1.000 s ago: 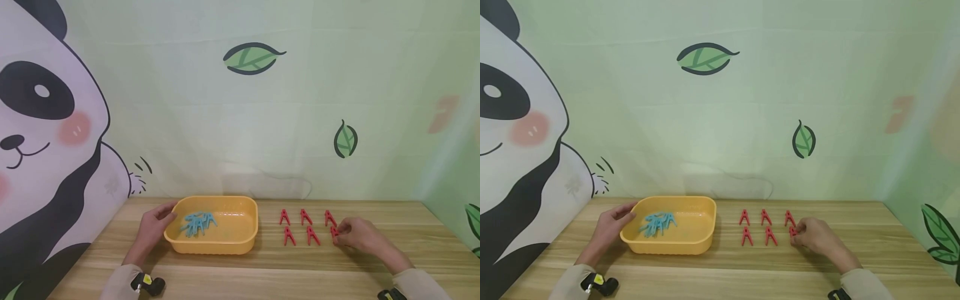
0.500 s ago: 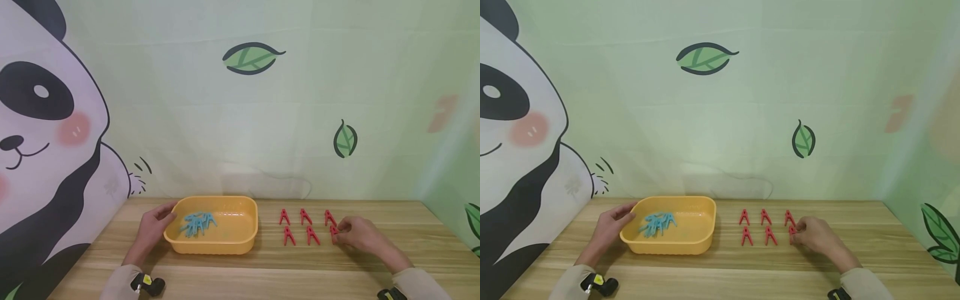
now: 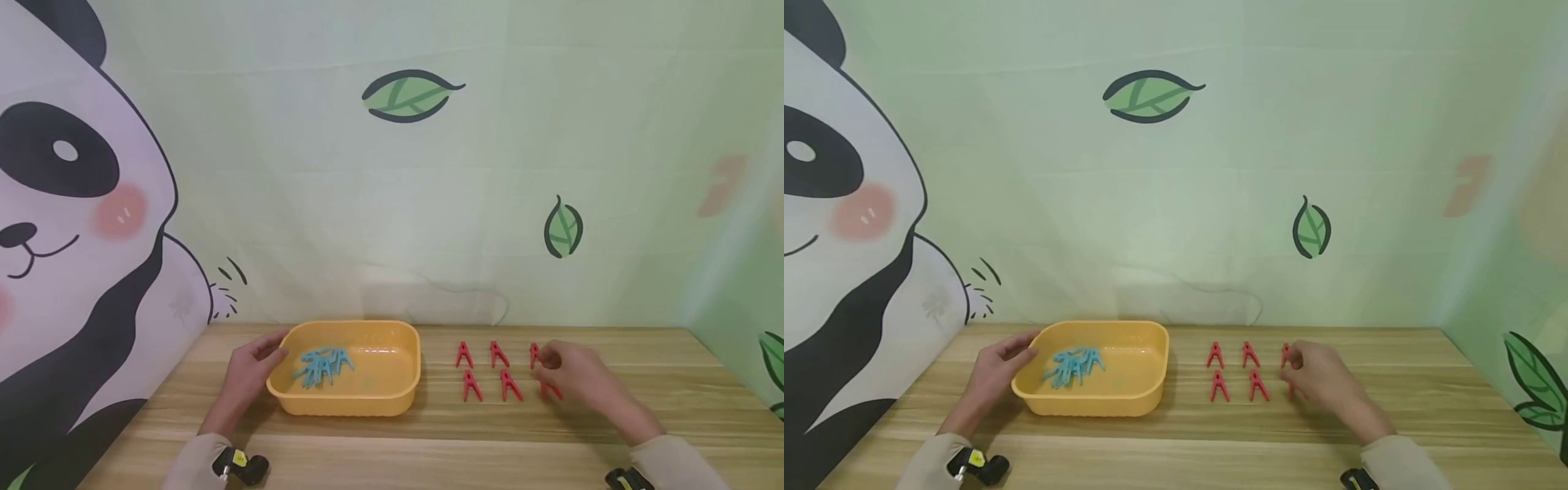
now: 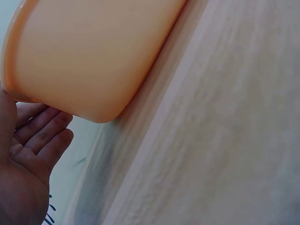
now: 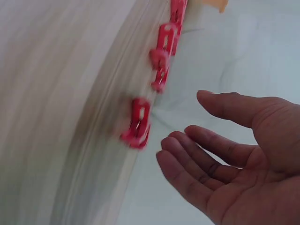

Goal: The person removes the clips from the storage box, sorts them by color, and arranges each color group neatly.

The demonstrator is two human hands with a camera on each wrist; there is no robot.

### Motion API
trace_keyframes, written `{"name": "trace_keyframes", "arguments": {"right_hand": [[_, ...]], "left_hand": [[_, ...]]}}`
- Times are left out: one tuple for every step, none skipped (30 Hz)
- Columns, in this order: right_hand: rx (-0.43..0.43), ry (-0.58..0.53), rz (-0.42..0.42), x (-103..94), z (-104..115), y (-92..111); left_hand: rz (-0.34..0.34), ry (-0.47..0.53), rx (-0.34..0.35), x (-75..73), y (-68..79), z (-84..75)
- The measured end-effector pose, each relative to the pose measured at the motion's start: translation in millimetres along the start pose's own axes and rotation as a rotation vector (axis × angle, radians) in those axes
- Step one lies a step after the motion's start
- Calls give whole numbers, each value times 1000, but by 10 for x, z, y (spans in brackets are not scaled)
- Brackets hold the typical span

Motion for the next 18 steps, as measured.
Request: {"name": "trace_keyframes", "arguments": {"right_hand": [[-16,-5,-7,12,41,-6],[-30,-8,-13,25,79,-12],[-38,-16,-22,35,124,-15],[-47,-25,-27,49,165,-19],[-53,-38,-34,61,205,-22],[-58,-52,-43,73,248,-26],[-66,-67,-54,88,286,-34],[-74,-84,-60,102,329,-44],[-85,-102,-64,116,378,-54],[-100,-125,-67,134,429,-64],[-113,-143,-70,156,481,-76],[-127,-160,-74,180,537,-88],[-145,-172,-77,208,594,-105],[-159,-184,-78,235,654,-119],[-167,-195,-78,265,714,-131],[-173,-212,-77,298,771,-146],[-178,-219,-77,334,825,-163],[-176,-231,-72,369,881,-179]], "left_hand": [[-1,-1,-1,0,0,-2],[-1,-2,0,0,0,-4],[0,-2,-1,1,-1,-6],[1,-1,-1,0,-1,-4],[1,-1,-1,0,-1,-3],[1,-1,0,0,-3,-1],[1,-2,0,-1,-4,0],[1,-3,0,0,-6,2],[0,-5,0,-1,-8,3],[0,-5,0,-2,-11,4],[-1,-5,-1,-2,-9,4],[-1,-5,-2,-3,-10,4],[-1,-5,-2,-4,-10,4],[-1,-4,-2,-4,-10,5],[-2,-3,-2,-4,-9,3],[-1,1,-2,-3,-7,3],[-2,0,-3,-2,-7,4],[-4,3,-2,0,-10,7]]}}
Point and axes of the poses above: each hand's wrist, its own y-axis away from the middle knuckle, its own x-axis out of the palm, z = x × y, the point moved 2 cm from there along -y, towards the middle knuckle, and after that the axes turned 3 degrees about -y, right-handed, at the moved point
